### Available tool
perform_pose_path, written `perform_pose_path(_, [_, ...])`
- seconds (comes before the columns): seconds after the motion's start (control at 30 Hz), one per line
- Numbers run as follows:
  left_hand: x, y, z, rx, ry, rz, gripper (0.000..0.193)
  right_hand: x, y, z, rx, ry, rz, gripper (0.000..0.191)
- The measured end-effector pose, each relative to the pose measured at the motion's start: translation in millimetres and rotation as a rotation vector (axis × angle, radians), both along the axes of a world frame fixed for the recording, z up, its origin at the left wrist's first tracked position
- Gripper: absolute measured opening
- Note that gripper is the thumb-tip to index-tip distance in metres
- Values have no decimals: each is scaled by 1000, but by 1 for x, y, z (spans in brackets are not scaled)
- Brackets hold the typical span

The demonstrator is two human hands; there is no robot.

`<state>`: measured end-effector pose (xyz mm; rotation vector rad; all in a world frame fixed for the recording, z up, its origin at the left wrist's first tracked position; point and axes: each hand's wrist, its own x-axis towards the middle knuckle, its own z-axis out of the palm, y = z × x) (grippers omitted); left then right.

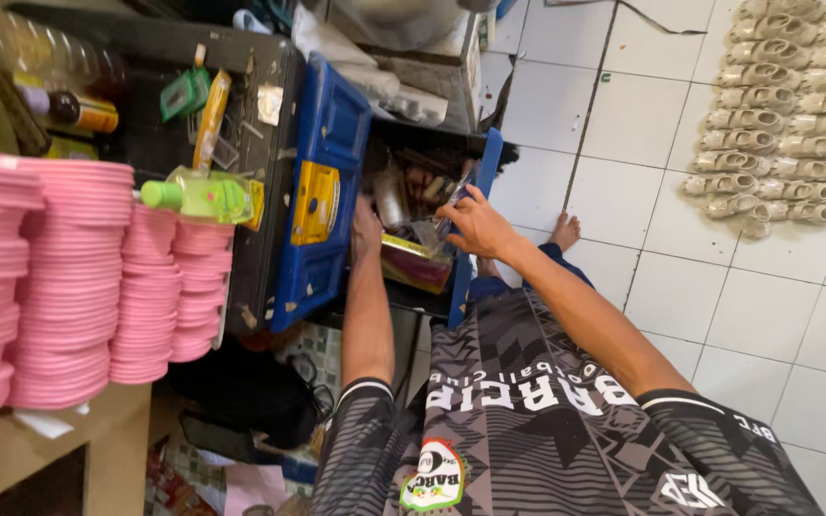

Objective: The person sews beige shoe parts on a manual sewing machine, attaching small strips to the edges. They repeatedly guide the parts under the needle, trim excess thread with scissors, and place finished pieces aside. The person also retrieves small white cylindrical objects from a blue storage bin.

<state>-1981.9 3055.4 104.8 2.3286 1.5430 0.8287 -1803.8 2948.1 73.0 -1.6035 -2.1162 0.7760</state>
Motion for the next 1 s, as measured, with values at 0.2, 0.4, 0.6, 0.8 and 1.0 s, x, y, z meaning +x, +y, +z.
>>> perform_pose_path(0.2, [11,-15,-3,-281,160,177,48,-3,3,11,28,-4,-43,54])
perform_pose_path(0.4, [28,-82,11,-413,-303,77,58,-13,18,14,155,-187,20,31])
perform_pose_path(0.6, [41,-112,7,-380,-478,30,28,-24,38,15,-118,-47,-303,23])
perform_pose_path(0.8, [22,-58,-9,-200,-286,96,43,-33,31,20,166,7,-356,49])
perform_pose_path(1.0, [6,-17,-9,-253,200,-8,72,-27,25,13,251,-32,-317,46])
